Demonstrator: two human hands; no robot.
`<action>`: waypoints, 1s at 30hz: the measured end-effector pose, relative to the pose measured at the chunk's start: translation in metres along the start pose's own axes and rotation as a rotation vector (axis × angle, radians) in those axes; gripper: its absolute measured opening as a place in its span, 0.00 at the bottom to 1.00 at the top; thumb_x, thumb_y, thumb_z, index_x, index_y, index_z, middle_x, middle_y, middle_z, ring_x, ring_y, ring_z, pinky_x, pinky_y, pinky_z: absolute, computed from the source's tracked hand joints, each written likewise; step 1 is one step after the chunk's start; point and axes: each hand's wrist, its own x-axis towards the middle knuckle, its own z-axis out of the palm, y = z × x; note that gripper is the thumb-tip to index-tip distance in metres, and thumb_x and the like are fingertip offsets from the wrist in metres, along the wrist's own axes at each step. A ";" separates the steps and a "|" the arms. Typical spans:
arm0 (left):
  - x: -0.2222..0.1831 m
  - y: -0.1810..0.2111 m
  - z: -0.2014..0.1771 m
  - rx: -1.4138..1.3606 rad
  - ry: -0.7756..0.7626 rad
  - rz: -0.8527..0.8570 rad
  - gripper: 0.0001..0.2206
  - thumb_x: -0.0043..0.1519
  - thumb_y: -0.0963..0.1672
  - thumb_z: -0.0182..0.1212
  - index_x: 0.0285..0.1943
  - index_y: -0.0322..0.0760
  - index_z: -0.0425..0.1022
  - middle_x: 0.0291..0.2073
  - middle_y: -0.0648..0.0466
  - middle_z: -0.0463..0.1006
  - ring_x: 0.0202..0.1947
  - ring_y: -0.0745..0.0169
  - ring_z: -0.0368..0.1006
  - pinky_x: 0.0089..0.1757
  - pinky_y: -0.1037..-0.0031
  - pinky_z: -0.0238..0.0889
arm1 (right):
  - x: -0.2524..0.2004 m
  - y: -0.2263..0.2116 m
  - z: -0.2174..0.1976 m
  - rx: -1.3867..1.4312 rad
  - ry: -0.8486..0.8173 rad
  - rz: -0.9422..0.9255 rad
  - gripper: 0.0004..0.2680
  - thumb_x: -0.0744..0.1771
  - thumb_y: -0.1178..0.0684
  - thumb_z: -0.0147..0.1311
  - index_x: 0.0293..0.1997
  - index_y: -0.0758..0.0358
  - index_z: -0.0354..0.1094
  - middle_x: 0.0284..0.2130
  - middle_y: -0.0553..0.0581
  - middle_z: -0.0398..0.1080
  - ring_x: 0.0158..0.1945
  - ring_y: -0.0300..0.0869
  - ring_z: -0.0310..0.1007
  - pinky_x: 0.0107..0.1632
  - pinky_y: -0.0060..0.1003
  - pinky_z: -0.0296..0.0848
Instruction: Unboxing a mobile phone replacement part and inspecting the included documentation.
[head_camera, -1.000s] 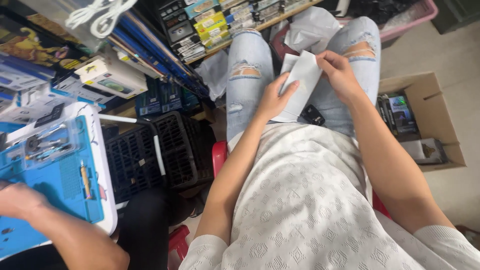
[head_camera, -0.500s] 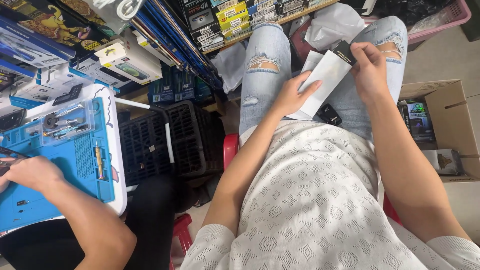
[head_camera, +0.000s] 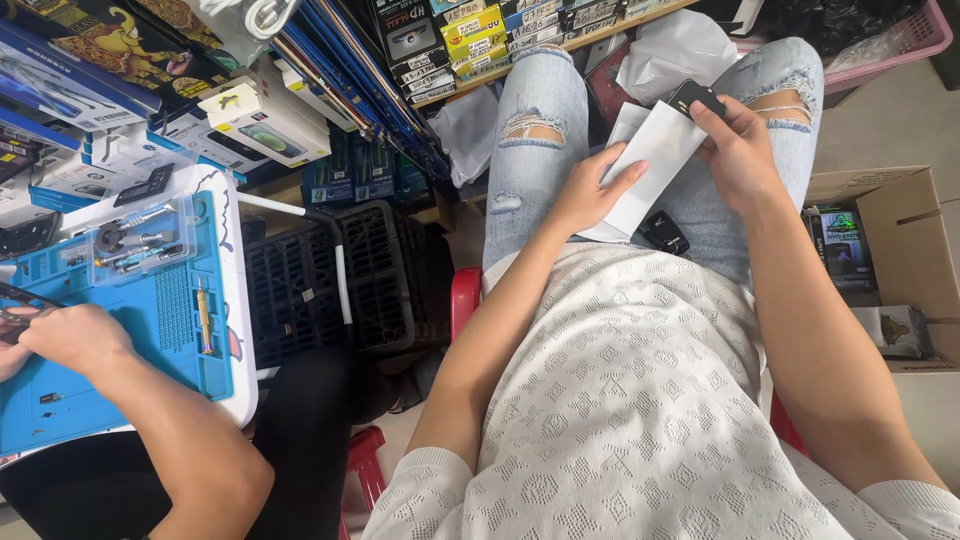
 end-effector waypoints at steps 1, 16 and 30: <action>0.000 -0.001 0.001 0.000 0.000 0.000 0.35 0.61 0.58 0.55 0.68 0.26 0.67 0.68 0.38 0.69 0.71 0.47 0.63 0.66 0.66 0.57 | 0.000 0.001 -0.001 0.000 0.000 0.000 0.02 0.70 0.48 0.59 0.41 0.45 0.71 0.42 0.36 0.75 0.47 0.27 0.75 0.54 0.25 0.76; 0.000 0.005 -0.009 -0.060 -0.021 0.056 0.24 0.67 0.56 0.59 0.55 0.32 0.76 0.41 0.42 0.82 0.49 0.54 0.78 0.48 0.64 0.72 | -0.014 -0.025 0.020 0.116 0.169 -0.121 0.05 0.73 0.48 0.56 0.44 0.53 0.70 0.37 0.42 0.73 0.48 0.31 0.79 0.57 0.32 0.76; -0.002 0.030 -0.013 -0.200 0.091 -0.137 0.24 0.62 0.54 0.56 0.60 0.37 0.77 0.56 0.53 0.81 0.58 0.62 0.75 0.57 0.73 0.65 | 0.031 0.016 -0.033 0.605 0.264 -0.014 0.11 0.64 0.42 0.68 0.34 0.48 0.65 0.20 0.44 0.60 0.26 0.34 0.56 0.40 0.31 0.60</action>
